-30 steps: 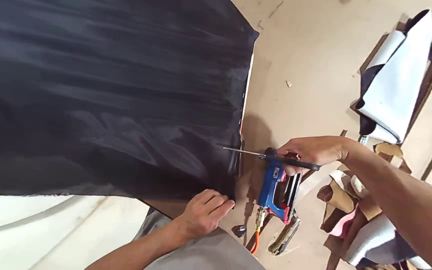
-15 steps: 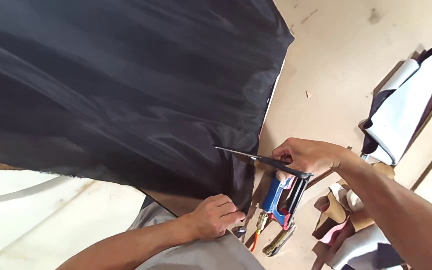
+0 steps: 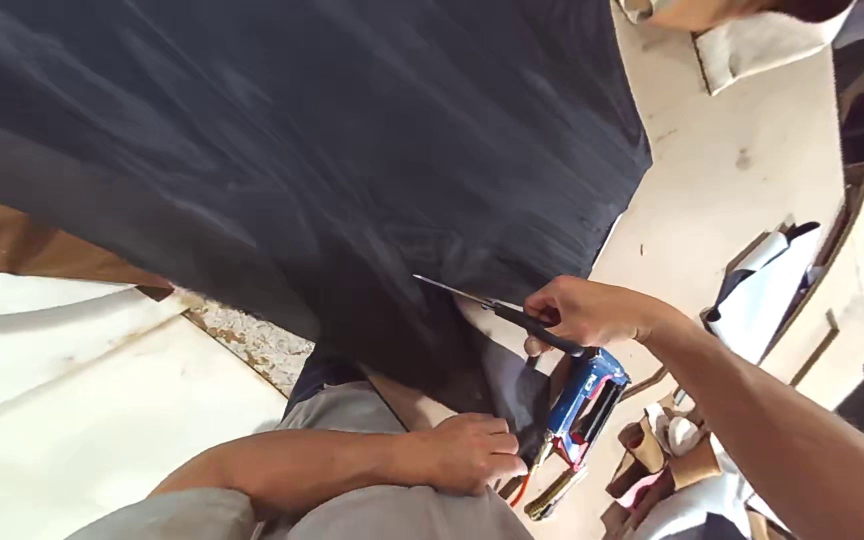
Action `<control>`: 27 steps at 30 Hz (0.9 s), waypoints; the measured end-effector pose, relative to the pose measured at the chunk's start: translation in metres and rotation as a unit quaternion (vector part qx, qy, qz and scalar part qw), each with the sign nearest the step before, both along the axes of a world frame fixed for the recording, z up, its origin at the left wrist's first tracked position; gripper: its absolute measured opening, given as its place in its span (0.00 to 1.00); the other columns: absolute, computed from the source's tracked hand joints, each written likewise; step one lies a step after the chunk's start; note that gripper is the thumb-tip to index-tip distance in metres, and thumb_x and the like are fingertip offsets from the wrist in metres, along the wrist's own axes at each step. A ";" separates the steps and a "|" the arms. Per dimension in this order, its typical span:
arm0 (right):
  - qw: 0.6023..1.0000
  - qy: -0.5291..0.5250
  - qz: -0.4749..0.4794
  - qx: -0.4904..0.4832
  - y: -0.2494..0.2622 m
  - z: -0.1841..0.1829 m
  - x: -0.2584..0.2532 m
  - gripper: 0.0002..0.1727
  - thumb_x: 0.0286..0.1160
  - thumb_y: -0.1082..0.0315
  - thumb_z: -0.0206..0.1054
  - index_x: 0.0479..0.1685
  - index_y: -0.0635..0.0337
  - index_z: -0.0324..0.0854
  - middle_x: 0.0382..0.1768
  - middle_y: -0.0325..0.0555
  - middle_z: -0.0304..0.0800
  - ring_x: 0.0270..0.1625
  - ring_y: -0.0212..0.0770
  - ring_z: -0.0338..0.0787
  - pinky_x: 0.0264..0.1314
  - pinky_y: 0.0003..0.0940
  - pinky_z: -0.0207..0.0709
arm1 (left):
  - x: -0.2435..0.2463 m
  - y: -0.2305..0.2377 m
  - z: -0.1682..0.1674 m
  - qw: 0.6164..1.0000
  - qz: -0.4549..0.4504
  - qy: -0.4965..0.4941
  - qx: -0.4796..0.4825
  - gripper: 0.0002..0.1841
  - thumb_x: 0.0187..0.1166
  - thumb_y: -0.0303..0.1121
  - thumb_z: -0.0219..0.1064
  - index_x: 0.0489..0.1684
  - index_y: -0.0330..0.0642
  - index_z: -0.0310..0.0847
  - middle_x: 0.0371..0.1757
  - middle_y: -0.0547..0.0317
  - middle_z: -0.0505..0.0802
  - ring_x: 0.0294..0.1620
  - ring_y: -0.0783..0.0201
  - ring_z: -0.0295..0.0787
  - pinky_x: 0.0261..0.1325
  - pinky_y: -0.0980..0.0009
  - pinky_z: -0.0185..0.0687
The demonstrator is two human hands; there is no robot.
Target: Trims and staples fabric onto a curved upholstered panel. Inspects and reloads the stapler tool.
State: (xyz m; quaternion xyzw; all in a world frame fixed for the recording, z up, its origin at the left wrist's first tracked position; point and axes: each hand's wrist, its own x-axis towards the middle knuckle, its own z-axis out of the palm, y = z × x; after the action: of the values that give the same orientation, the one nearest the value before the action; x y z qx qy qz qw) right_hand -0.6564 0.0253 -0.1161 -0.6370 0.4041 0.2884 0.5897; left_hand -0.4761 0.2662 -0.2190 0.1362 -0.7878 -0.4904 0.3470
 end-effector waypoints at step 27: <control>0.995 -0.071 0.010 -0.062 -0.009 -0.020 0.301 0.26 0.71 0.39 0.73 0.29 0.55 0.83 0.19 0.33 0.83 0.20 0.29 0.83 0.26 0.30 0.80 | 0.189 -0.024 0.032 0.925 0.359 0.096 0.074 0.15 0.79 0.44 0.68 0.28 0.44 0.90 0.30 0.59 0.93 0.38 0.64 0.91 0.47 0.63 0.87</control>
State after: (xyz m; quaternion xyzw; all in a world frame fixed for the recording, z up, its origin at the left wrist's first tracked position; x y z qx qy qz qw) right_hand -0.3552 0.0165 -0.1365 -0.6952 0.3718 0.2226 0.5735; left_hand -0.2868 0.2424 -0.1870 0.3878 -0.6107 -0.4001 0.5627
